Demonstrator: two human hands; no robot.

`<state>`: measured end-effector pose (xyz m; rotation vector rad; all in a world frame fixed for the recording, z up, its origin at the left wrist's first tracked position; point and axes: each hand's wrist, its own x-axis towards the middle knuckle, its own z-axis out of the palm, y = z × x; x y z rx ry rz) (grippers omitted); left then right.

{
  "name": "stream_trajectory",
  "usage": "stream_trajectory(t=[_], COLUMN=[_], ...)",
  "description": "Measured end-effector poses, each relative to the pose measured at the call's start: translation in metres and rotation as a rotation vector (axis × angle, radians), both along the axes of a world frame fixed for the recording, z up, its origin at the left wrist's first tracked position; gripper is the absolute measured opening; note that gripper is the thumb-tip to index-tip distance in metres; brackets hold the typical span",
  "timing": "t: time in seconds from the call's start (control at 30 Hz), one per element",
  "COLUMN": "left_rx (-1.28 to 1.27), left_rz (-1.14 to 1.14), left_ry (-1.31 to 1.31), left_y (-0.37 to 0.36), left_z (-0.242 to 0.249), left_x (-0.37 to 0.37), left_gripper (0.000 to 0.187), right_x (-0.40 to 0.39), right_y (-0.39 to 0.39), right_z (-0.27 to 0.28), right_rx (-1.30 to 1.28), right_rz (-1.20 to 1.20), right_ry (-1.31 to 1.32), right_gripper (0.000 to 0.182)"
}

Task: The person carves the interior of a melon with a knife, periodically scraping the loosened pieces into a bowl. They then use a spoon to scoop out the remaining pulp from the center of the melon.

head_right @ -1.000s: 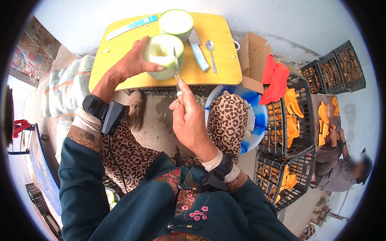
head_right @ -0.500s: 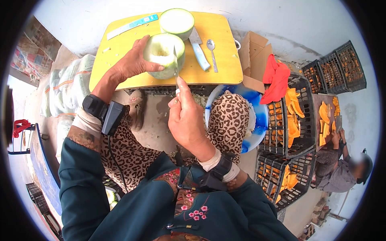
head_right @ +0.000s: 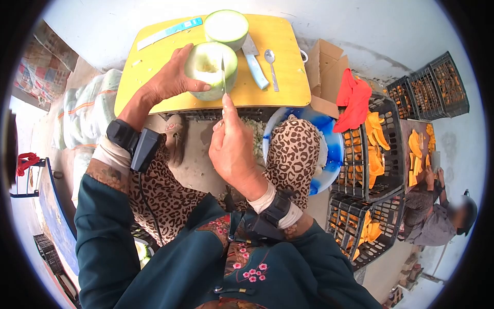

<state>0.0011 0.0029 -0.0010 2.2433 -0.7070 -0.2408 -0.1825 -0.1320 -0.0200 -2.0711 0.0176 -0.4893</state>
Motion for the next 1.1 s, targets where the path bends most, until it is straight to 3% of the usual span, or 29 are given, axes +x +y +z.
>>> stream_trajectory(t=[0.47,0.73,1.1], left_rx=[0.019,0.011,-0.062], left_rz=[-0.002,0.03,0.132], left_ry=[-0.028,0.012,0.079], left_y=[-0.001,-0.004,-0.009], left_z=[0.002,0.004,0.0], left_x=[-0.005,-0.009,-0.003], left_gripper=[0.124,0.122,0.106], right_x=[-0.016,-0.014,0.008], right_y=[0.003,0.008,0.008], right_z=[-0.015,-0.011,0.0], right_rx=[0.093,0.027,-0.018], right_rz=[-0.026,-0.036,-0.058], right_ry=[0.017,-0.035,-0.009], right_gripper=[0.048,0.058,0.062])
